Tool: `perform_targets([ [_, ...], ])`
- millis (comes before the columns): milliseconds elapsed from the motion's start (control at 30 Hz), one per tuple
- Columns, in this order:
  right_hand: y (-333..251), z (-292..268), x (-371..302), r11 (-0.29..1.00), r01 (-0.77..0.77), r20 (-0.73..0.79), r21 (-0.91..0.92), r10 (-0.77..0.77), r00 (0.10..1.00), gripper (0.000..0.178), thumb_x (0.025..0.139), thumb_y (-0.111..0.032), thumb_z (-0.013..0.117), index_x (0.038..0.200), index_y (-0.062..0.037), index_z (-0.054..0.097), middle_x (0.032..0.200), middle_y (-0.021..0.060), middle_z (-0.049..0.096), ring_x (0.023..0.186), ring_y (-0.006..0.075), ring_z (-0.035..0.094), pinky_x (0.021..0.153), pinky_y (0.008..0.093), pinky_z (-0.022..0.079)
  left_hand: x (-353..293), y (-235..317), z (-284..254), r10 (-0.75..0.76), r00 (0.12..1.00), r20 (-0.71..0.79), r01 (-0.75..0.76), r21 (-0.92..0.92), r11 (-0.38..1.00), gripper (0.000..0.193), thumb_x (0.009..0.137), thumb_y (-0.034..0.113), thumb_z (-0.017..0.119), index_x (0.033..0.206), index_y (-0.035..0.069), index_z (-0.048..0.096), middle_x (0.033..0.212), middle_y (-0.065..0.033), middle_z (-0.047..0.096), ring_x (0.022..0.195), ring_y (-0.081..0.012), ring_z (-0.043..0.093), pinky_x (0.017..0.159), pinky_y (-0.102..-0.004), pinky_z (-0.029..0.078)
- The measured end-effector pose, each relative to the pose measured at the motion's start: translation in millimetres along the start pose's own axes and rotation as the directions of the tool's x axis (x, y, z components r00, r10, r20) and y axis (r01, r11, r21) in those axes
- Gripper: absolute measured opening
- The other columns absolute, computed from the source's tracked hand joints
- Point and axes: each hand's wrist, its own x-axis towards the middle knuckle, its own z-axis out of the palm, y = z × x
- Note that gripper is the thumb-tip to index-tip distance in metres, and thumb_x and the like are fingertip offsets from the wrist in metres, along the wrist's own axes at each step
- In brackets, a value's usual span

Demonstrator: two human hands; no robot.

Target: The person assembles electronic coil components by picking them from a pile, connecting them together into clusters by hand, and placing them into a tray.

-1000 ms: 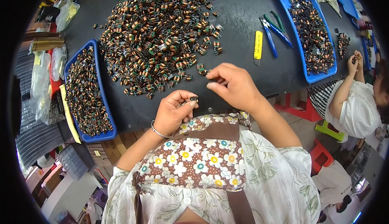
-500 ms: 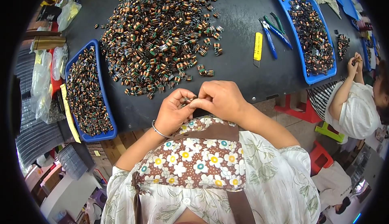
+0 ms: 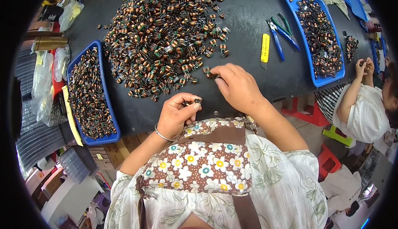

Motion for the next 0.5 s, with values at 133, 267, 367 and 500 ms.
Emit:
perform_targets([
  [133, -3.8, -4.7, -8.9, 0.917, -0.112, 0.126, 0.382, 0.068, 0.99, 0.019, 0.077, 0.002, 0.059, 0.095, -0.001, 0.059, 0.085, 0.0062, 0.055, 0.073, 0.0124, 0.056, 0.062, 0.0234, 0.044, 1.4, -2.5, -1.4, -0.024, 1.0, -0.012, 0.023, -0.079, 0.997, 0.013, 0.082, 0.002, 0.059, 0.095, 0.003, 0.057, 0.076, -0.0051, 0.061, 0.052, -0.0052, 0.049, 0.043, -0.0167, 0.037],
  [267, -12.3, -1.4, -15.1, 0.713, -0.235, 0.23, 0.66, 0.106, 0.967, 0.015, 0.077, 0.003, 0.06, 0.092, 0.0018, 0.061, 0.089, 0.0061, 0.056, 0.075, 0.0093, 0.056, 0.065, 0.0201, 0.045, 2.8, -2.4, 1.2, -0.046, 0.999, -0.022, 0.044, -0.097, 0.994, 0.015, 0.083, 0.002, 0.059, 0.097, 0.003, 0.056, 0.076, -0.0054, 0.061, 0.053, -0.0051, 0.049, 0.043, -0.0166, 0.037],
  [367, -18.6, 0.2, -12.7, 0.702, -0.224, 0.217, 0.676, 0.102, 0.971, 0.014, 0.075, 0.003, 0.063, 0.088, 0.0015, 0.062, 0.085, 0.0066, 0.058, 0.075, 0.0103, 0.057, 0.064, 0.021, 0.046, 2.9, -1.7, 3.1, -0.018, 1.0, 0.005, 0.019, -0.116, 0.993, 0.017, 0.082, 0.005, 0.062, 0.098, 0.004, 0.057, 0.075, -0.0013, 0.06, 0.053, -0.0027, 0.049, 0.043, -0.0158, 0.037],
  [500, -7.8, 4.9, -5.1, 0.875, 0.067, 0.028, 0.48, -0.092, 0.995, 0.013, 0.071, 0.002, 0.065, 0.083, -0.0009, 0.063, 0.078, 0.0081, 0.061, 0.072, 0.0183, 0.059, 0.065, 0.0278, 0.046, 2.2, -0.1, 2.9, -0.031, 1.0, -0.003, 0.031, -0.064, 0.997, 0.015, 0.083, 0.004, 0.06, 0.097, 0.003, 0.056, 0.078, -0.005, 0.062, 0.053, -0.0038, 0.049, 0.043, -0.0159, 0.037],
])
